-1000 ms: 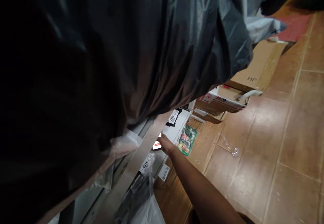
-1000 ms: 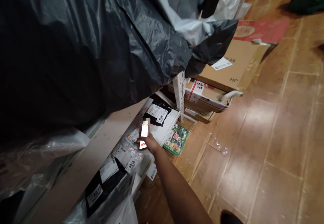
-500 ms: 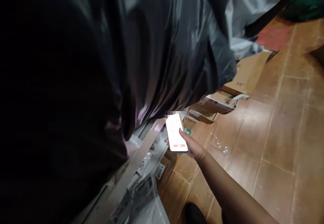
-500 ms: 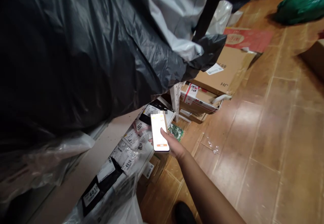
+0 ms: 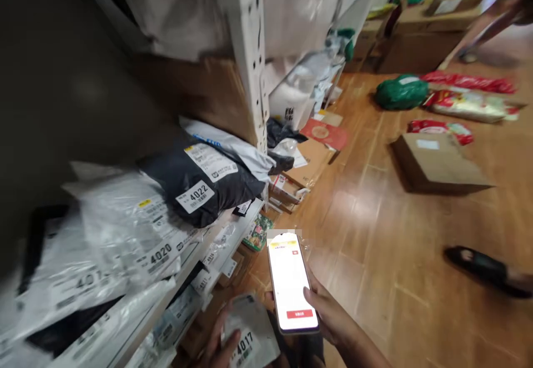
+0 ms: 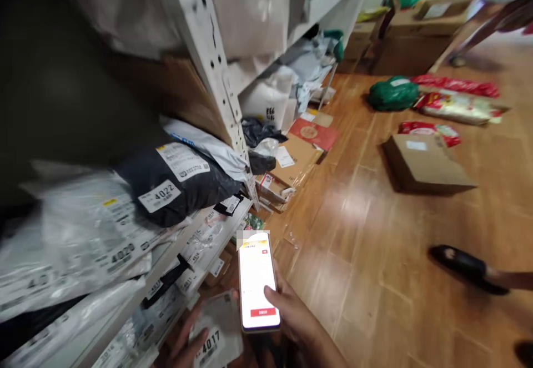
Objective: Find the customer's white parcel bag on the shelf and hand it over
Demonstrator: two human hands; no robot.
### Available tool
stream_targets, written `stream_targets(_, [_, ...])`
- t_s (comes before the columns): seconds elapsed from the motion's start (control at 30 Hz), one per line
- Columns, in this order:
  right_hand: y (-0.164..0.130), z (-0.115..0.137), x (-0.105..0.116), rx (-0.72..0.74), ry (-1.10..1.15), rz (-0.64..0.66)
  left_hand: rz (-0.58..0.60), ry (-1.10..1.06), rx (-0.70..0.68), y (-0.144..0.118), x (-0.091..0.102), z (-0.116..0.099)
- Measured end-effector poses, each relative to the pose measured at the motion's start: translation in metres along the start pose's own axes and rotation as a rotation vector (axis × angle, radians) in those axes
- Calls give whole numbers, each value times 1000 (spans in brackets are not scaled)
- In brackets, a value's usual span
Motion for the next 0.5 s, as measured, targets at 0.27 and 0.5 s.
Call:
stream_targets(0.27, [-146, 94, -62, 181, -155, 117, 504, -266, -19, -147, -110, -99])
stream_targets(0.5, [-243, 126, -55, 211, -213, 55, 623, -80, -377, -241, -151, -166])
Point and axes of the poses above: each hand's wrist, its own y-axis towards the middle knuckle, its own x-axis out of the back of the hand, z = x × y, the point moved 10 cm from there along y, towards the middle knuckle, and after that the axes turned 3 degrees about -y, right-handed, at the moved point
